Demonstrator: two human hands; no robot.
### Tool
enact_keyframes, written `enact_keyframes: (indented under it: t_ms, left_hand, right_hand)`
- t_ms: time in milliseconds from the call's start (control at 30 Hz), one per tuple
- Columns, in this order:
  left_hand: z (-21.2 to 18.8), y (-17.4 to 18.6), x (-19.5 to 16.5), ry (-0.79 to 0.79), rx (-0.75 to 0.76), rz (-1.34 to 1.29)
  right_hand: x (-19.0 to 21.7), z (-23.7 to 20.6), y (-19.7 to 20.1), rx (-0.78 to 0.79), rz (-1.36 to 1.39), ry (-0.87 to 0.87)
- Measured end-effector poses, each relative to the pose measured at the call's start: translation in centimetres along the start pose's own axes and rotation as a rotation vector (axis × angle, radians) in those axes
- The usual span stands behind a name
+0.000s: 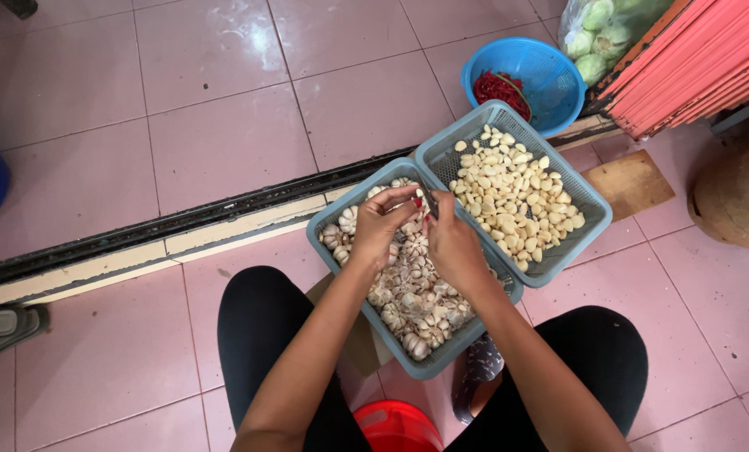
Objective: The person sits on the floor and peels garlic cloves using a small knife. They trim the ends of each clove, remove the skin, and place the peeled cloves into a separate basket. The process is repeated continuously throughout the clip.
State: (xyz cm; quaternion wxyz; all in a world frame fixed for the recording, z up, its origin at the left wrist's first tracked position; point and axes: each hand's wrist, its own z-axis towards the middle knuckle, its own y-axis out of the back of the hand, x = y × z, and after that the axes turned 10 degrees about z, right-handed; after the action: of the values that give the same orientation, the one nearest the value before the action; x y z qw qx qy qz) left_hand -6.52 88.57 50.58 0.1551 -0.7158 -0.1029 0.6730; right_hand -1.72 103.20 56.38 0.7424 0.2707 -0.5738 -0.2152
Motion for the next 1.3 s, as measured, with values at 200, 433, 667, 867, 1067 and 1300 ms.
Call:
enact_keyframes:
  t_ms: [200,433,667,867,1067,1300]
  left_hand:
    - [-0.1,-0.3,0.8,-0.044,-0.026,-0.005]
    - [0.1,-0.1,1.3,-0.023,-0.014,-0.044]
    - [0.3,0.0,0.9,-0.024,-0.016,-0.042]
    - [0.2,-0.1,1.1,-0.01,0.009,-0.049]
    - [0.1,0.1,1.7,0.03,0.051,-0.003]
    - [-0.5,0.4,1.2,-0.039,0.09,0.111]
  right_hand:
    - [-0.2,0.2,-0.7,0.017,-0.075,-0.081]
    - [0.0,0.4,-0.7,-0.001,-0.087,-0.077]
    - [0.1,0.8,-0.5,-0.025,-0.138,-0.057]
    - [0.4,0.7,0.8,-0.041,-0.041,-0.165]
    - [-1.0,0.6,1.1,-0.096,0.085,0.166]
    - [-1.4,0.6,1.3,-0.077,0.104,0.027]
